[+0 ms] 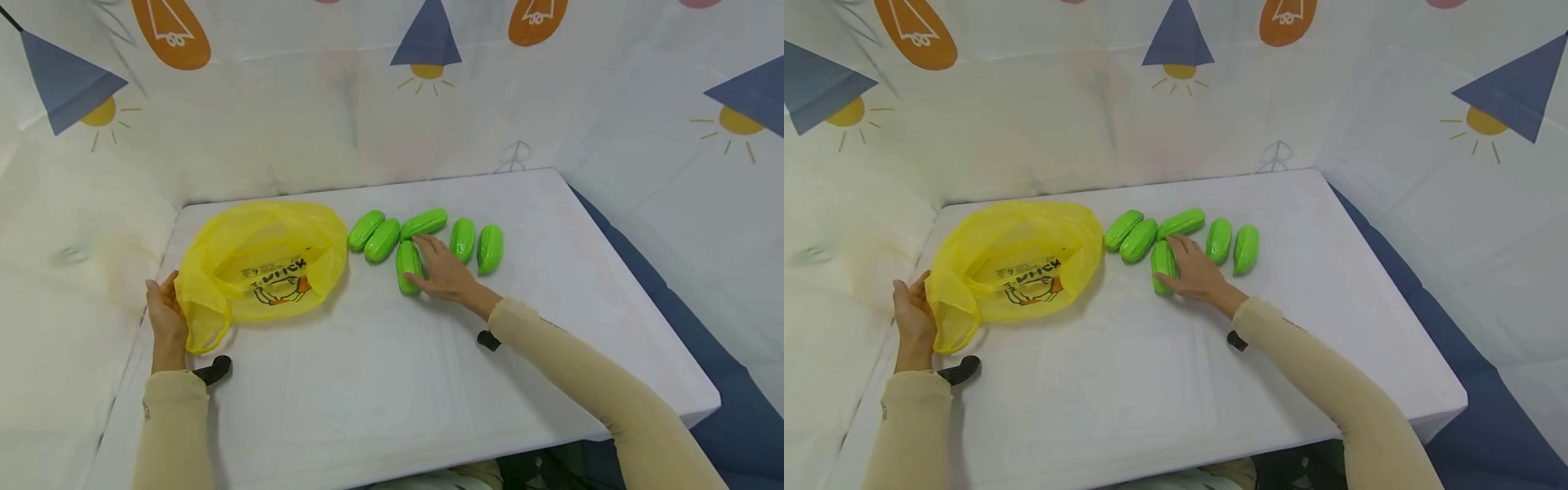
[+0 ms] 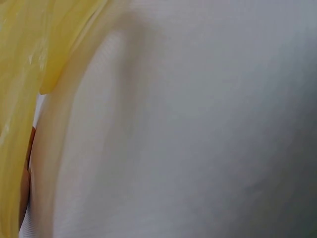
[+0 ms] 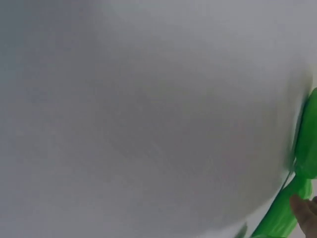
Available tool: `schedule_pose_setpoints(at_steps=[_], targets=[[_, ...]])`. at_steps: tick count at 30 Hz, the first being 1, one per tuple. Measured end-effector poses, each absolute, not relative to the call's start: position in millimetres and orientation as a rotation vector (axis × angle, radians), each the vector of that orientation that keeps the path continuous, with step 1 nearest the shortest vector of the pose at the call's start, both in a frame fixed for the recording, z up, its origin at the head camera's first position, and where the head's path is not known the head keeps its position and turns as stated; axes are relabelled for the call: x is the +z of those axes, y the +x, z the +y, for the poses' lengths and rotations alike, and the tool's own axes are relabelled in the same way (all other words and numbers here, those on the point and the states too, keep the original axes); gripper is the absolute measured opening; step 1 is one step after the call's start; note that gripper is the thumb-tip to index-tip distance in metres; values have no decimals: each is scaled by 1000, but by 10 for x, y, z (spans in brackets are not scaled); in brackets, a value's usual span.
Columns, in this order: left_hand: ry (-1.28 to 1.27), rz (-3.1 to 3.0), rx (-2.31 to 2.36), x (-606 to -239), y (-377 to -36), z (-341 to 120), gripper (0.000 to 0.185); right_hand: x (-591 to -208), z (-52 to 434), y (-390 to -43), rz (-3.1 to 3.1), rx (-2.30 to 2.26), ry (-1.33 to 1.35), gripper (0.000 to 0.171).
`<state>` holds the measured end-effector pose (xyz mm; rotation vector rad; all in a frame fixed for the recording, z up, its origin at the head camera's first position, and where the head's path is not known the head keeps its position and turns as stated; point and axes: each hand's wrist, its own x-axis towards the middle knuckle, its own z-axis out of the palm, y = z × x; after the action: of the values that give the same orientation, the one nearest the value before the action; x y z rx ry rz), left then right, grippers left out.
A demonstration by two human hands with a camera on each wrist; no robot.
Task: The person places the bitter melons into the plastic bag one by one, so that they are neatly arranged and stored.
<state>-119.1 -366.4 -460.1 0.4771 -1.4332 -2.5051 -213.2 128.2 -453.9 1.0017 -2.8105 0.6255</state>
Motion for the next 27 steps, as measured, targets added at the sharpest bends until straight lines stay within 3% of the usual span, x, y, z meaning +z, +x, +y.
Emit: schedule_pose_setpoints(at_steps=[3,14,27], targets=[[473,-1407,-2502,-4620,-1202,-3671,59,-4550,1259,-2086,-2912,665,886,85],[508,-1418,-2490,-4616,-1188,-3668,61,-4657,1119,-2006,-3069,781,717,96],[474,-1415,-2505,-4594,-1189,-3676,61,-4642,1010,-1935,-3047,908,651,88]])
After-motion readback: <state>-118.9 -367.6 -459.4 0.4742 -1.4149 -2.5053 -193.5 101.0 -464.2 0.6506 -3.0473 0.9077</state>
